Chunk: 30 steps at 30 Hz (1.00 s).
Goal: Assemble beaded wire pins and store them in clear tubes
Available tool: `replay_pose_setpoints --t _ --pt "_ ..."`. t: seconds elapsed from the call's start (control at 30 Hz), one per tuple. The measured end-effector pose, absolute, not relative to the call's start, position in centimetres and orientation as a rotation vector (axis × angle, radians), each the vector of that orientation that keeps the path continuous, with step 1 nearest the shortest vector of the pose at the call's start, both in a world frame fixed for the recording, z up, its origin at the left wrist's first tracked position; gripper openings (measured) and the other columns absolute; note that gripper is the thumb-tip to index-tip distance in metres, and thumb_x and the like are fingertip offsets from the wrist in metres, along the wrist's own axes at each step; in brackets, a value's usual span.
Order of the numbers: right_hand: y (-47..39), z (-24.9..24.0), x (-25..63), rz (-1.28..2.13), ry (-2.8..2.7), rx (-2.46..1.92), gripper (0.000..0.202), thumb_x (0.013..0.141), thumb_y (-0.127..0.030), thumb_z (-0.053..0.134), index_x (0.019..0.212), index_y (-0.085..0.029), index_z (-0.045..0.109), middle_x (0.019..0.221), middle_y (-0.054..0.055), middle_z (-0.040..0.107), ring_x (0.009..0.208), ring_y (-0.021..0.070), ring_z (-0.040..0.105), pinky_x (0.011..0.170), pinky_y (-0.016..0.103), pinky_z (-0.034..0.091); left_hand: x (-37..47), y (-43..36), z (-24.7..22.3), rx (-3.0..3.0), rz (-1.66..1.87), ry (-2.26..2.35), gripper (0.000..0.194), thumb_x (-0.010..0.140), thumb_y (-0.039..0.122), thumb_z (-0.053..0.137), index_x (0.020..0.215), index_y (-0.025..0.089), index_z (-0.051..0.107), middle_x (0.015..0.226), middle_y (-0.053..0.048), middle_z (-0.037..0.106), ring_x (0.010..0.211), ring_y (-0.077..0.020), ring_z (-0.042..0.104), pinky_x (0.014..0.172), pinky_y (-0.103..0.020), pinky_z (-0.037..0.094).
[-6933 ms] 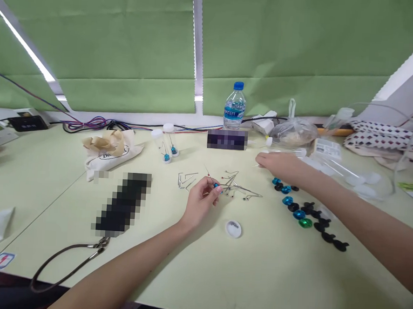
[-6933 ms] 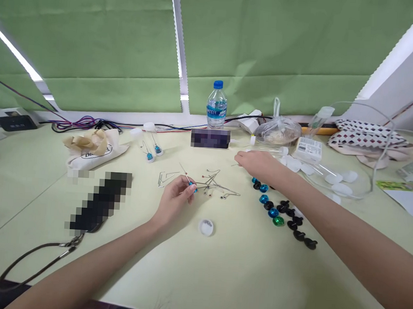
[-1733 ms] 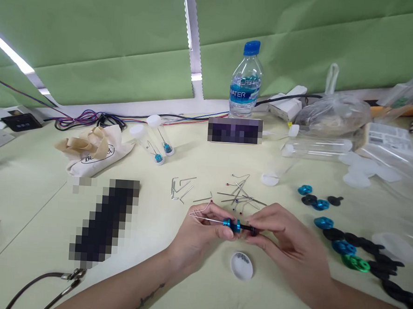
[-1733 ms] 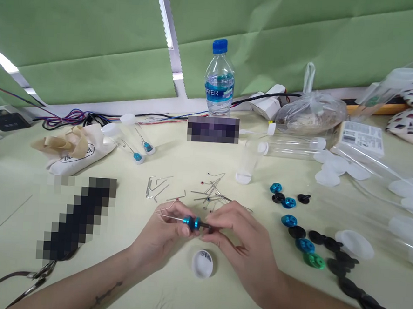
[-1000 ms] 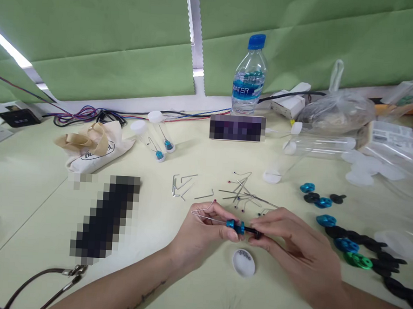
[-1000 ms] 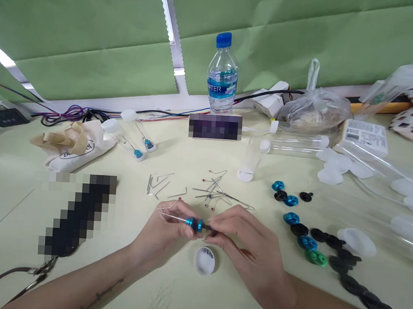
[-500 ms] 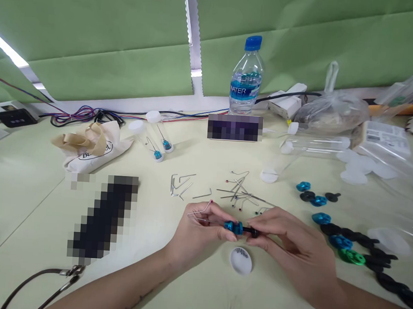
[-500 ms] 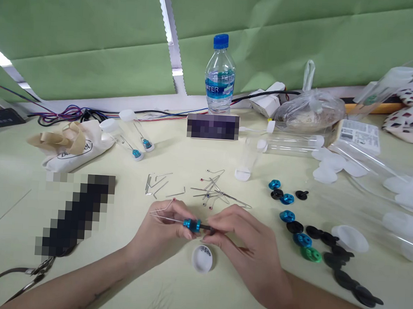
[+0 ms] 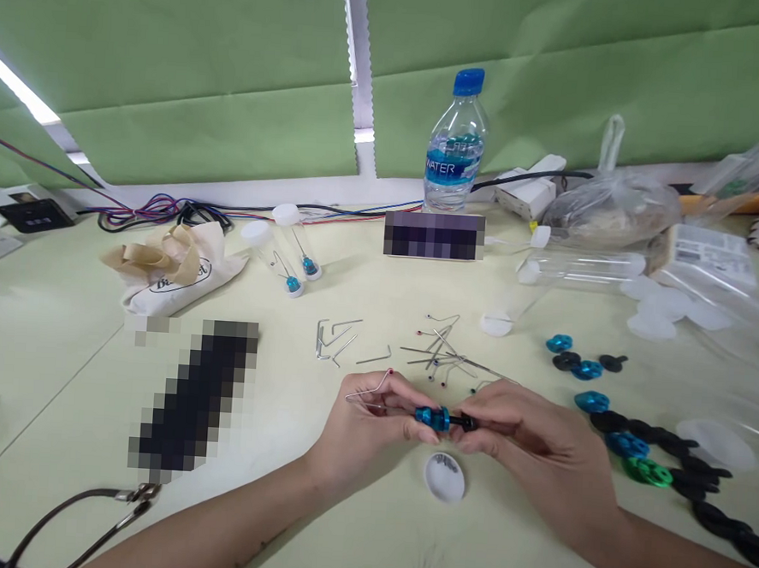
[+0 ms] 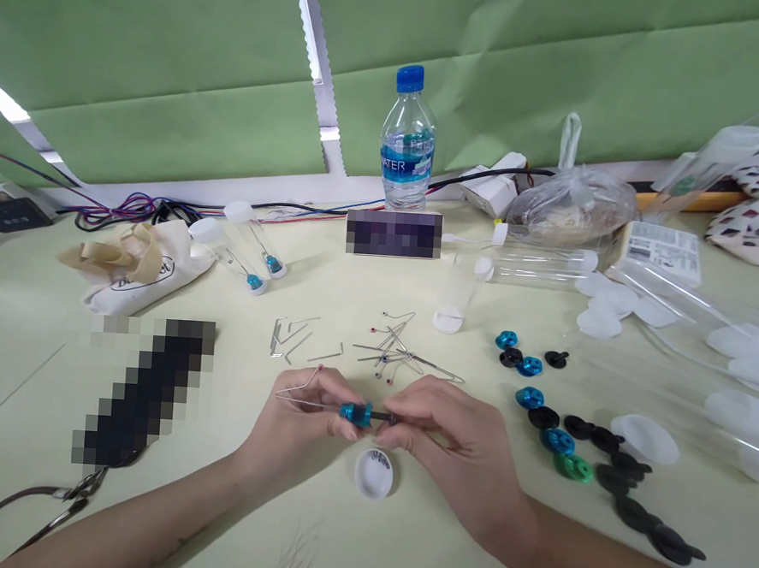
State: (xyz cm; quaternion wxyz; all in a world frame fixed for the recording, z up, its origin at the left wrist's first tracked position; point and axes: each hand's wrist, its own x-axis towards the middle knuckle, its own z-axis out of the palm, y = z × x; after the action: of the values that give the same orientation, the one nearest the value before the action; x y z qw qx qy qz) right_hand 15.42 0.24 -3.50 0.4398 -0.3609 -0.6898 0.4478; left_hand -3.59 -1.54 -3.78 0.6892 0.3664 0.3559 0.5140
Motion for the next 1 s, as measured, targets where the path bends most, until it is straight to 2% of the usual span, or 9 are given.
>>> replay_pose_setpoints --t 0.2,0.33,0.57,0.77,1.0 --pt "0.11 -3.72 15.52 1.247 -1.652 -0.931 0.014 0.073 -0.018 0.073 0.083 -0.028 0.073 0.067 -0.001 0.068 0.064 0.0163 0.061 0.057 0.028 0.049 -3.60 -1.50 -3.62 0.825 1.148 0.806 0.022 0.059 0.001 0.078 0.073 0.016 0.072 0.072 0.000 0.072 0.067 -0.0123 0.067 0.069 -0.024 0.055" --pt "-0.02 -3.86 15.54 1.409 -1.551 -0.957 0.014 0.075 -0.017 0.071 0.085 -0.027 0.073 0.065 -0.001 0.069 0.059 0.0162 0.065 0.054 0.028 0.054 -3.59 -1.46 -3.65 0.828 1.147 0.821 0.022 0.058 0.001 0.079 0.072 0.017 0.073 0.071 0.001 0.072 0.067 -0.0117 0.067 0.068 -0.023 0.055" --pt "0.12 -3.17 15.09 1.599 -1.412 -1.033 0.003 0.076 -0.021 0.069 0.078 -0.020 0.071 0.057 0.001 0.070 0.048 0.0145 0.066 0.048 0.024 0.058 -3.65 -1.45 -3.83 0.843 1.139 0.819 0.022 0.058 0.001 0.079 0.073 0.017 0.073 0.072 0.000 0.073 0.068 -0.0123 0.067 0.069 -0.024 0.055" --pt "0.39 -3.07 15.20 1.737 -1.393 -1.081 0.019 0.081 -0.035 0.065 0.078 -0.017 0.068 0.055 0.002 0.068 0.045 0.0147 0.066 0.044 0.023 0.056 -3.67 -1.31 -3.71 0.867 1.150 0.804 0.023 0.059 0.000 0.078 0.073 0.017 0.073 0.074 0.001 0.072 0.069 -0.0113 0.067 0.069 -0.022 0.055" --pt "0.68 -3.34 15.13 1.818 -1.426 -1.111 0.027 0.084 -0.041 0.060 0.075 -0.016 0.064 0.054 0.001 0.066 0.044 0.0132 0.064 0.040 0.020 0.052 -3.67 -1.37 -3.87 0.884 1.162 0.795 0.022 0.060 0.001 0.078 0.075 0.017 0.073 0.074 0.001 0.072 0.072 -0.0126 0.067 0.071 -0.024 0.055"
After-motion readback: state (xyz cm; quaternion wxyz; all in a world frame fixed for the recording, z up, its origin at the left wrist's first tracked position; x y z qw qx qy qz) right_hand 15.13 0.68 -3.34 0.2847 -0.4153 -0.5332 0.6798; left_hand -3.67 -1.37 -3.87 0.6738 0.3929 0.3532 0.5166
